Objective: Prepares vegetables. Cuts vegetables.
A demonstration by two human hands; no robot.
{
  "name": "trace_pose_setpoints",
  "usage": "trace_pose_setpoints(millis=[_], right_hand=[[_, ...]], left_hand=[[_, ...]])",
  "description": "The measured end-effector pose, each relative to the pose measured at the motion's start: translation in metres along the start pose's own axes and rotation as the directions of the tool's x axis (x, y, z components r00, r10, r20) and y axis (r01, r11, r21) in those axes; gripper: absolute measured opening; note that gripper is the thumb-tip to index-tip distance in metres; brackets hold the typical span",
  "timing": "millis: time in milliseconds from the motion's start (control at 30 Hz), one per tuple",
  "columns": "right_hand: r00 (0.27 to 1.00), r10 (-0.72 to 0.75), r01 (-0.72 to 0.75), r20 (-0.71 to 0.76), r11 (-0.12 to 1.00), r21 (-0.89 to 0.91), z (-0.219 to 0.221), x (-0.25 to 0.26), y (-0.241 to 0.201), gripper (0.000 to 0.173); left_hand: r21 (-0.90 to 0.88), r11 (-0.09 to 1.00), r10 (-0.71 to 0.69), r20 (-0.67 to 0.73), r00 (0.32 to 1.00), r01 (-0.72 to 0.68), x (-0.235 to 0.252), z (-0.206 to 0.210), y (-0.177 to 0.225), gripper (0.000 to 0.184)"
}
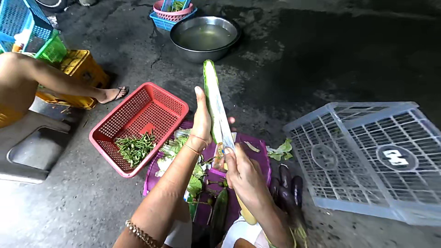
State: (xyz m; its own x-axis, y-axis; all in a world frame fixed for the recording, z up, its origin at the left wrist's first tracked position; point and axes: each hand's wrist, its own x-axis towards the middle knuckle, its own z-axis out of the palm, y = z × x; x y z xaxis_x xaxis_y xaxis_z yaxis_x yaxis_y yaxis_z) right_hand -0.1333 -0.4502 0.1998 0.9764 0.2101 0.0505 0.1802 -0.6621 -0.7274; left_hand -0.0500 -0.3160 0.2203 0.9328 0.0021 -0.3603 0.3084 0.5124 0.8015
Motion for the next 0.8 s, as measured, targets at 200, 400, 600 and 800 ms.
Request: trace_pose_setpoints(millis=[200,400,600,800], right_hand=[[1.0,-0.015,0.015,0.024,1.0,0.018,0.004,-0.001,-0.005,0.035],[0.997,-0.059,0.055,-0.047,0.996,-0.069,0.018,-0.002,-0.007,0.036],[0.983,-0.115,0.093,-0.141,0.983,-0.157,0.032,0.0,-0.006,0.037],[0.975,-0.153,0.116,-0.164,0.969,-0.217,0.041,0.005,-0.001,0.038]], left_hand=[[-0.024,0.999,0.028,0.095,0.995,-0.026,-0.006,-0.004,0.006,0.084],[-0.008,0.999,0.049,0.114,0.992,-0.049,-0.013,-0.006,0.01,0.065],[-0.044,0.996,0.081,0.063,0.995,-0.079,-0.016,-0.002,0.009,0.053],[-0.019,0.99,0.14,-0.038,0.989,-0.141,-0.012,-0.001,0.002,0.051]])
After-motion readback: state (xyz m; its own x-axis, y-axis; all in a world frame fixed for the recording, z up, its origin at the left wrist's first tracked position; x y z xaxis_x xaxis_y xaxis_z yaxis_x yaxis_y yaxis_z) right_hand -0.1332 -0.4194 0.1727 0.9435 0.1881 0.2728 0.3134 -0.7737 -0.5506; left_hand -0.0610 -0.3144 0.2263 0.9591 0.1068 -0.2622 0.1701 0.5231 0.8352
